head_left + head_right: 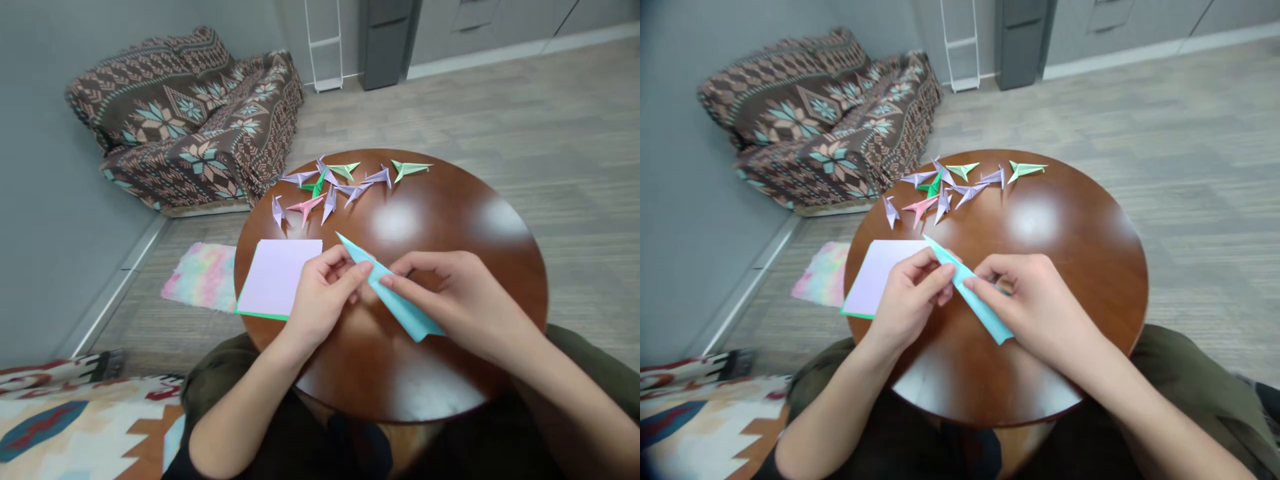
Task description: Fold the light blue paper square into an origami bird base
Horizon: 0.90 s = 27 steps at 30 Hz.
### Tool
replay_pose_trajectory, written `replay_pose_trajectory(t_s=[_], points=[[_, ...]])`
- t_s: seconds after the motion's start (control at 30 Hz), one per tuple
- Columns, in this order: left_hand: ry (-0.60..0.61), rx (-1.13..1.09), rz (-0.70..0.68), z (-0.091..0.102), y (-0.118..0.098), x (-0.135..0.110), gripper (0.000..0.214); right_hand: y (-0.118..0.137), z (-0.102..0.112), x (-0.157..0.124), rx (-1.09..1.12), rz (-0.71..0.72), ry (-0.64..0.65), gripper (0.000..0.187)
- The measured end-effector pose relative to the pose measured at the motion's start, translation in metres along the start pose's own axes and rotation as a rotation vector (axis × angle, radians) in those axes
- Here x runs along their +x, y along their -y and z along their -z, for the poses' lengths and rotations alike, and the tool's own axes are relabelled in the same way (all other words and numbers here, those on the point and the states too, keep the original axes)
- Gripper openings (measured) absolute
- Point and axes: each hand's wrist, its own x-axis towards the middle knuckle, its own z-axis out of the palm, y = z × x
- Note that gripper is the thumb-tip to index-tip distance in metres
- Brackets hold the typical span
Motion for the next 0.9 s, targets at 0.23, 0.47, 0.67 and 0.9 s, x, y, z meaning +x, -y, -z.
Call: replay_pose_trajectory(t_s=[0.23,0.47,0.67,0.9], points=[[0.033,0.009,0.058,-0.0032,-0.0063,-0.0041,0.019,0.0041,0.0062,-0.0048,0.011,0.026,0.040,0.025],[0.006,0.011,0.045,-0.0020,-0.0051,-0.0039,0.016,0.0051,0.0048,-0.0015,-0.011,0.048,0.038,0.024],[0.002,0.011,0.051,-0.0027,-0.0053,-0.0037,0.016,0.0036,0.0045,-0.0014,-0.017,0.071,0.028,0.026],[-0.018,0.009,0.055,-0.0043,-0.0063,-0.0048,0.020,0.0030,0.0041,-0.0007,0.004,0.057,0.034,0.023]])
